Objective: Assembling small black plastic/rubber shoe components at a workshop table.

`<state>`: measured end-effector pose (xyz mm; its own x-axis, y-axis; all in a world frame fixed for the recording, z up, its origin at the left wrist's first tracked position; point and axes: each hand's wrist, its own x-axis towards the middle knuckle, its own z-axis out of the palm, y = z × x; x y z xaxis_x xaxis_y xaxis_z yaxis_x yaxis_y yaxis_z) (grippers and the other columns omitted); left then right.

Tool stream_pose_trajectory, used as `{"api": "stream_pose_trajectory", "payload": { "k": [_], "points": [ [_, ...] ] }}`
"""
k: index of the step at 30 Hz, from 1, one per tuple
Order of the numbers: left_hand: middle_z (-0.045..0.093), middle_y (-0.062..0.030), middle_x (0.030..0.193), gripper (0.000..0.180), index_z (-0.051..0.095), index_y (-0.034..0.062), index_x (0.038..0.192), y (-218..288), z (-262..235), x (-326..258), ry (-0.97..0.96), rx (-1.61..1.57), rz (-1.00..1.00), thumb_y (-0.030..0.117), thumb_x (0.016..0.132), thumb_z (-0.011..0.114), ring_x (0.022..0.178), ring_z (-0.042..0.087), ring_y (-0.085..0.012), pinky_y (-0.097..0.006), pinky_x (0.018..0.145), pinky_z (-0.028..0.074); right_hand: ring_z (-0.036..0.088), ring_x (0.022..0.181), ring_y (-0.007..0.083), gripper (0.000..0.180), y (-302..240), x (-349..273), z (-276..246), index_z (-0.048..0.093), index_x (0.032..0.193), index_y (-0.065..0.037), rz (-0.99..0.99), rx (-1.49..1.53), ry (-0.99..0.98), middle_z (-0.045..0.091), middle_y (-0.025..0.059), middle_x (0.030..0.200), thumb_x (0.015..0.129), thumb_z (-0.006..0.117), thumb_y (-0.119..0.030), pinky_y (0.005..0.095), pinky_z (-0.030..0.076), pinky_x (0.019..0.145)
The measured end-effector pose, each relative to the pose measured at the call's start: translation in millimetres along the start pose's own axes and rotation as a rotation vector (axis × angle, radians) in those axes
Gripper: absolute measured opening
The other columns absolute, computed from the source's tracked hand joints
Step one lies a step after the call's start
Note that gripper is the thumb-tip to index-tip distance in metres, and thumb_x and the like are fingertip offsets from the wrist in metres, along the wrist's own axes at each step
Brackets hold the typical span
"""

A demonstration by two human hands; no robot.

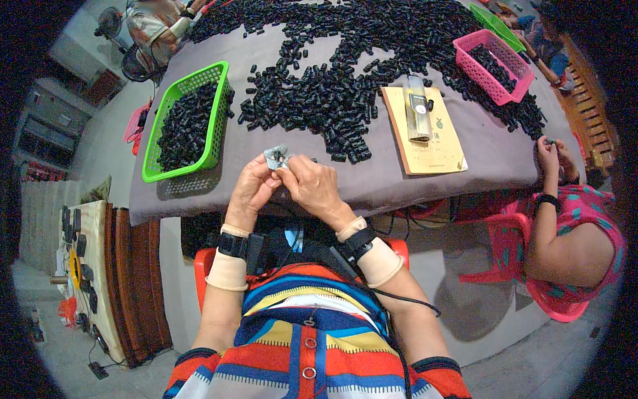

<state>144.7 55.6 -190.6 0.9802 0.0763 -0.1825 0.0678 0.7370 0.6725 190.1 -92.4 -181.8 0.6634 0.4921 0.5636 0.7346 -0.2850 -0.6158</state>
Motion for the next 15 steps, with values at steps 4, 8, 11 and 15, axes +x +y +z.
{"api": "stream_pose_trajectory", "payload": {
  "k": [4, 8, 11, 15],
  "points": [
    [0.06, -0.0048, 0.083, 0.02, 0.057, 0.0008, 0.104, -0.5, 2.0, -1.6, 0.022, 0.004, 0.007, 0.001, 0.085, 0.05, 0.062, 0.052, -0.009, -0.021, 0.051, 0.042, 0.057, 0.056, 0.0306, 0.021, -0.9, -0.2, -0.2, 0.051, 0.072, -0.007, -0.017, 0.005, 0.006, 0.054, 0.0096, 0.066, 0.084, 0.057, -0.024, 0.0394, 0.042, 0.046],
    [0.06, -0.0049, 0.084, 0.019, 0.057, 0.0009, 0.103, -1.1, 4.0, -2.1, 0.042, -0.004, 0.009, 0.001, 0.086, 0.05, 0.062, 0.051, -0.0091, -0.02, 0.052, 0.042, 0.057, 0.056, 0.0307, 0.021, -0.9, -0.5, -0.1, 0.051, 0.072, -0.007, -0.016, 0.01, 0.013, 0.054, 0.0096, 0.066, 0.084, 0.057, -0.023, 0.0394, 0.042, 0.046],
    [0.06, -0.0048, 0.084, 0.018, 0.058, 0.001, 0.102, -0.8, 3.5, -2.3, 0.034, -0.011, 0.007, 0.002, 0.086, 0.05, 0.063, 0.051, -0.0092, -0.02, 0.052, 0.042, 0.056, 0.056, 0.0307, 0.02, -1.5, -0.5, -0.3, 0.051, 0.073, -0.007, -0.016, 0.005, 0.027, 0.054, 0.0096, 0.066, 0.083, 0.057, -0.023, 0.0395, 0.042, 0.045],
    [0.06, -0.0047, 0.084, 0.017, 0.058, 0.001, 0.102, -0.7, 4.7, -2.1, 0.008, -0.016, 0.004, 0.002, 0.086, 0.051, 0.063, 0.052, -0.0091, -0.021, 0.052, 0.042, 0.056, 0.055, 0.0308, 0.021, -1.1, 0.3, -0.2, 0.051, 0.072, -0.007, -0.008, 0.004, 0.027, 0.054, 0.0095, 0.066, 0.083, 0.058, -0.023, 0.0396, 0.042, 0.045]
  ]
}}
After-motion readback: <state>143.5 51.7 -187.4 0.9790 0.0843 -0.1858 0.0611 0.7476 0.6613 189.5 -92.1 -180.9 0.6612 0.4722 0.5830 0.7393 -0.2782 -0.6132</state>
